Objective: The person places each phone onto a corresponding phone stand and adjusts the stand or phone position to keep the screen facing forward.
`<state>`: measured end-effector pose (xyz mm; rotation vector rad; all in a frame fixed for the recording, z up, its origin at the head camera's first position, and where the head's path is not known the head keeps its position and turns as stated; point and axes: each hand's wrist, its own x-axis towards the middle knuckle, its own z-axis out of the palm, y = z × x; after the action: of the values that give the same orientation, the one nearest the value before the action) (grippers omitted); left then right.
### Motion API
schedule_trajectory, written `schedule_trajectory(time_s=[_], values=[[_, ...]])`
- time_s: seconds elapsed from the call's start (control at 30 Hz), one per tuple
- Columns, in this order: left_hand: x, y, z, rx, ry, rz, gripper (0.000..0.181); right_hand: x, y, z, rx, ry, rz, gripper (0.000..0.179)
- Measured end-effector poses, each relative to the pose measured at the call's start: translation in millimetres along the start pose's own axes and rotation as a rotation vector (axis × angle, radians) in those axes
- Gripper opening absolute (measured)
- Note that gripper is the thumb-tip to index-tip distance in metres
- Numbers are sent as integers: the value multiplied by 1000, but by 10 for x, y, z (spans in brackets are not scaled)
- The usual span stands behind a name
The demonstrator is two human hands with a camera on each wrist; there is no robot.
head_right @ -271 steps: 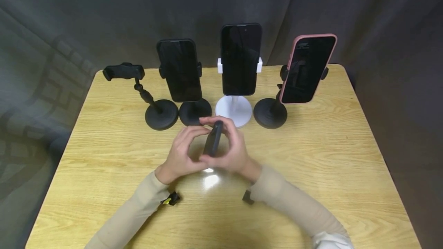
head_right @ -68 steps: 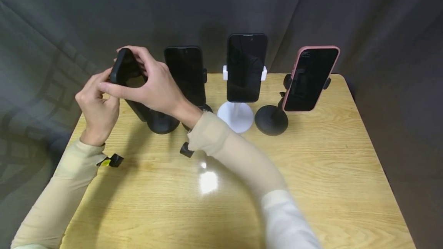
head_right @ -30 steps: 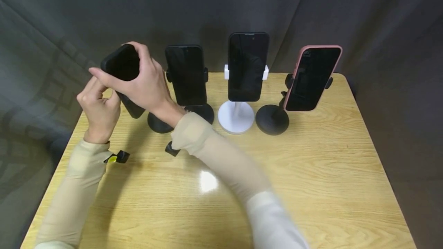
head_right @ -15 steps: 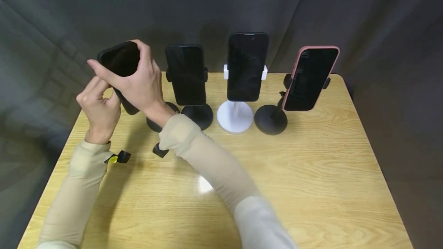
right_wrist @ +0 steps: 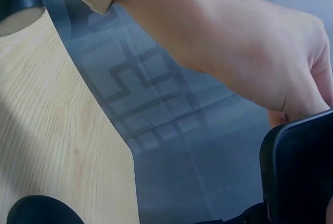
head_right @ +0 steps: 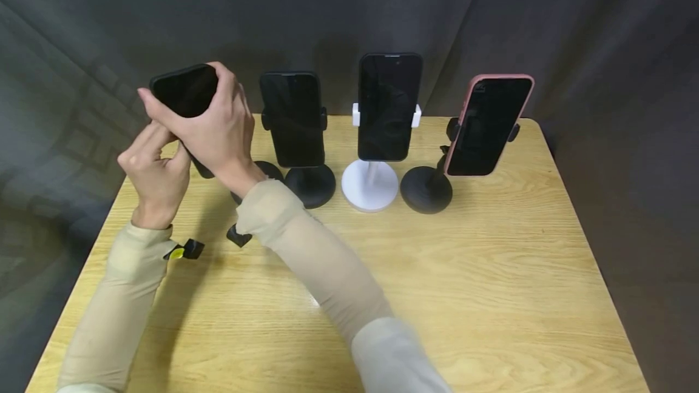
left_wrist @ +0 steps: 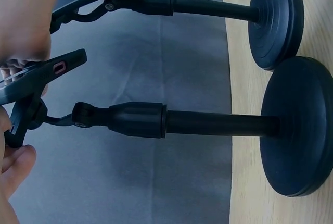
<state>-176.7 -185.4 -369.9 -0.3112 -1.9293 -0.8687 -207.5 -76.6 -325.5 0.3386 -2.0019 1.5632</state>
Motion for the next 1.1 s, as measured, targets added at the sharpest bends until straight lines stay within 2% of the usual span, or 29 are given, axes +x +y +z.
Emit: schedule_trajectory(time_s=[0.07,0.23,0.43,0.87,1.1], values=[[-4,1,3,1,-3,1,15,11,8,-8,-4,-9,24,76],[-2,-5,-5,-15,1,4,12,22,36,-13,-1,8,10,76],[-4,-16,-9,-47,21,-4,19,31,65,-17,-56,30,5,77],[-9,-49,-48,-120,9,-42,17,37,118,5,-159,33,-1,80],[-13,-52,-62,-121,19,-55,17,32,162,69,-210,130,-92,82]])
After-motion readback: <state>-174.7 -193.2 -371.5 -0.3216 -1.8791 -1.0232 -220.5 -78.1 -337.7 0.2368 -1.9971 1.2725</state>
